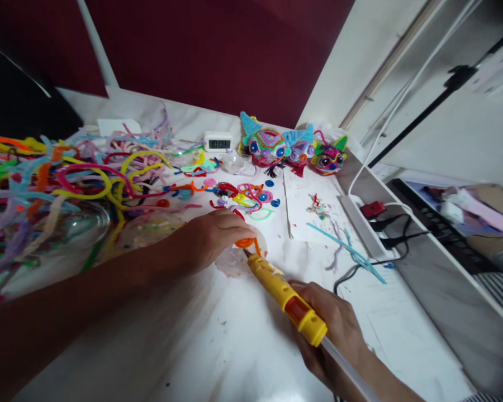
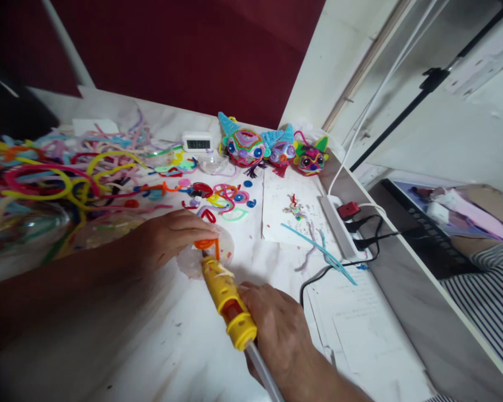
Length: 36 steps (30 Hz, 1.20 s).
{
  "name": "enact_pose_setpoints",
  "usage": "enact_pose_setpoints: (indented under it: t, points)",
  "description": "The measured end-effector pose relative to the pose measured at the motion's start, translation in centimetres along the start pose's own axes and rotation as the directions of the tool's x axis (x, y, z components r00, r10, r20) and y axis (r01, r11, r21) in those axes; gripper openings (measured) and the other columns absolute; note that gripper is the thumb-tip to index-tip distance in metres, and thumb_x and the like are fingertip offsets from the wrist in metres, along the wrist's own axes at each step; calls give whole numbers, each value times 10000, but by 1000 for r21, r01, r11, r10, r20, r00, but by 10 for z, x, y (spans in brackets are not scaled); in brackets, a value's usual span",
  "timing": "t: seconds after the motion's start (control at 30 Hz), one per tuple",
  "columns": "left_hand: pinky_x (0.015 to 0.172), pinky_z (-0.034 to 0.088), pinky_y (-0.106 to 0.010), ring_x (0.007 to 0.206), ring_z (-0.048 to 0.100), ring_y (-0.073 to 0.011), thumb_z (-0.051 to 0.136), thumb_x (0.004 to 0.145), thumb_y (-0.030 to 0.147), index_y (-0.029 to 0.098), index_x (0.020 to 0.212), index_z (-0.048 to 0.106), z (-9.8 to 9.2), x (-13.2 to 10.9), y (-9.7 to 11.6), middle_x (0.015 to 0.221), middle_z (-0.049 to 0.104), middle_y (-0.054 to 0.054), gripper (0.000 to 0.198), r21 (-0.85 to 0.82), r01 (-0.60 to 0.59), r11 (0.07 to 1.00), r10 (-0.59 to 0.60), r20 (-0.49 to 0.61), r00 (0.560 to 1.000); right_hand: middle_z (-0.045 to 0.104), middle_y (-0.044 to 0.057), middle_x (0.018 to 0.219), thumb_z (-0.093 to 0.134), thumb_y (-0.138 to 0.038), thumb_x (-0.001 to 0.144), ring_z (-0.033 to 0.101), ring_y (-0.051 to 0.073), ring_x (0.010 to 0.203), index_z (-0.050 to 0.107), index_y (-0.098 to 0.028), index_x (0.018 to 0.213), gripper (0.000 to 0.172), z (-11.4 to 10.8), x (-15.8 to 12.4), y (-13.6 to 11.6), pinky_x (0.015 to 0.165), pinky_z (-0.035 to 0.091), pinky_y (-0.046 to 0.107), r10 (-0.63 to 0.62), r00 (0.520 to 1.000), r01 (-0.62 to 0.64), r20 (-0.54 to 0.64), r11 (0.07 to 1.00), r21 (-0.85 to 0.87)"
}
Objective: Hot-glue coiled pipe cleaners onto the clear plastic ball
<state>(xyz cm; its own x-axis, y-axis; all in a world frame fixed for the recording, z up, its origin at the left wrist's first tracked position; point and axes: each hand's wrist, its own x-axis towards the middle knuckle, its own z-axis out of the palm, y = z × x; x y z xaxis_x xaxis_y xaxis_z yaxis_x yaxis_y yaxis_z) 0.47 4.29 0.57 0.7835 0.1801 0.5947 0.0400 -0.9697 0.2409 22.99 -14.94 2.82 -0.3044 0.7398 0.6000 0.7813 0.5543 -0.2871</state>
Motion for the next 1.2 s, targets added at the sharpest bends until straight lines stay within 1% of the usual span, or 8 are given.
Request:
enact_pose_setpoints:
  t: [0.13,0.27,0.47,0.63,0.73,0.87,1.07,1.2]
  points:
    - [1051,508,-352,1109,683,-202,403,966,49,197,1244,677,-2,1,2,1203,758,-84,417,-7,49,999,-49,43,998,764,69,911,522,-96,923,751,188,691,503,-189,1244,335,-3,-1,0,582,595,256,43,999,-43,3,999,-8]
    - [1038,515,-341,1097,687,-199,410,985,63,186,1246,672,-3,2,2,1189,761,-91,390,-5,42,999,-42,29,999,768,79,924,529,-94,924,746,189,650,509,-194,1226,318,-5,-3,2,542,572,251,61,998,-61,-6,997,-41]
    - [997,525,-318,1066,696,-191,394,1042,113,181,1239,666,-2,1,0,1173,762,-95,342,25,-27,999,28,-19,999,767,89,914,532,-87,907,746,198,662,510,-169,1231,335,-6,-5,3,556,568,256,100,994,-97,44,994,-55]
    - [1042,510,-341,1097,687,-198,385,1016,115,197,1237,684,0,1,-1,1182,763,-84,382,-10,40,999,-40,27,999,779,86,940,535,-83,896,756,197,681,508,-186,1235,355,-5,-3,0,600,592,260,56,998,-56,0,998,-26]
    - [1033,516,-349,1088,688,-203,392,1016,122,195,1230,689,0,1,0,1167,767,-86,373,-17,45,999,-44,33,999,777,82,923,536,-82,891,759,197,678,518,-187,1223,348,-6,-1,1,571,584,252,68,998,-68,7,998,-16]
    - [986,533,-326,1049,702,-192,397,1012,89,185,1215,687,-1,3,1,1147,771,-93,366,-13,13,1000,-13,-5,1000,766,57,857,534,-83,894,713,175,572,542,-201,1167,298,-7,-2,2,501,549,240,130,990,-127,55,991,-45]
    - [1043,502,-321,1112,686,-188,400,997,45,165,1232,665,-3,2,2,1200,757,-101,374,35,5,999,-6,16,1000,769,86,933,522,-95,917,757,187,716,504,-183,1219,315,-4,-4,-2,624,608,252,36,999,-36,16,999,-5]
    - [1030,517,-334,1091,692,-195,399,1005,82,185,1235,674,0,1,0,1183,764,-92,373,18,8,1000,-8,10,1000,769,87,935,524,-101,910,756,191,702,498,-182,1237,337,-4,-4,1,590,596,252,38,999,-38,2,999,-8]
